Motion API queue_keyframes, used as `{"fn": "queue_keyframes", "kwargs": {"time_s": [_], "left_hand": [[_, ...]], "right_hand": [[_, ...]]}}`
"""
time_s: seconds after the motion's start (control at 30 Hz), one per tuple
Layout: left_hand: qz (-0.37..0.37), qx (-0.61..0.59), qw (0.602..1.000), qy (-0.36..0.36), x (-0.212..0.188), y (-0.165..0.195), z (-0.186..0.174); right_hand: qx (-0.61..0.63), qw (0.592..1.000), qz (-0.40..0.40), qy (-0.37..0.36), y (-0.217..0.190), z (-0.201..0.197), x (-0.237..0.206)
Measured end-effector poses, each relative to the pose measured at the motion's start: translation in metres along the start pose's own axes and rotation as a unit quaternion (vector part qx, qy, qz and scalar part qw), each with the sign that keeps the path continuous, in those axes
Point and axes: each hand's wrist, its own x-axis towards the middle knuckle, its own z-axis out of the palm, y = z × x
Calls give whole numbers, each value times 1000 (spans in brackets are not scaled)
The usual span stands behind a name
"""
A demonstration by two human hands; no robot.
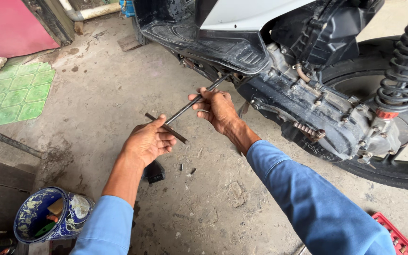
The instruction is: The person works on the engine area of a scooter parked on its stand. They use a long T-handle wrench to loosen and remove bolts, set bolts on the ground, reach into the engine casing by hand, and use a socket driver to work on fasteners near the rear wheel.
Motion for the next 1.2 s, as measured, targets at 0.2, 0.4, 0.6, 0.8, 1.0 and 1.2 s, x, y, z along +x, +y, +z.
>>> {"fn": "queue_keyframes", "kwargs": {"time_s": [0.2, 0.4, 0.6, 0.8, 1.0, 1.2], "left_hand": [[47, 226, 967, 104, -3, 5, -4], [110, 298, 948, -21, -20, 13, -23], [123, 378, 916, 64, -25, 17, -21], [431, 568, 693, 103, -34, 8, -14], [258, 465, 840, 108, -36, 11, 8], [161, 237, 954, 91, -22, 4, 12]], "right_hand": [[-26, 998, -50, 24, 11, -5, 9], [-48, 993, -49, 98, 12, 1, 13], [-103, 984, -39, 143, 8, 7, 8], [-113, 980, -40, 159, 7, 12, 5], [-109, 980, -25, 165, 5, 13, 5], [-40, 995, -12, 96, 1, 6, 6]]}}
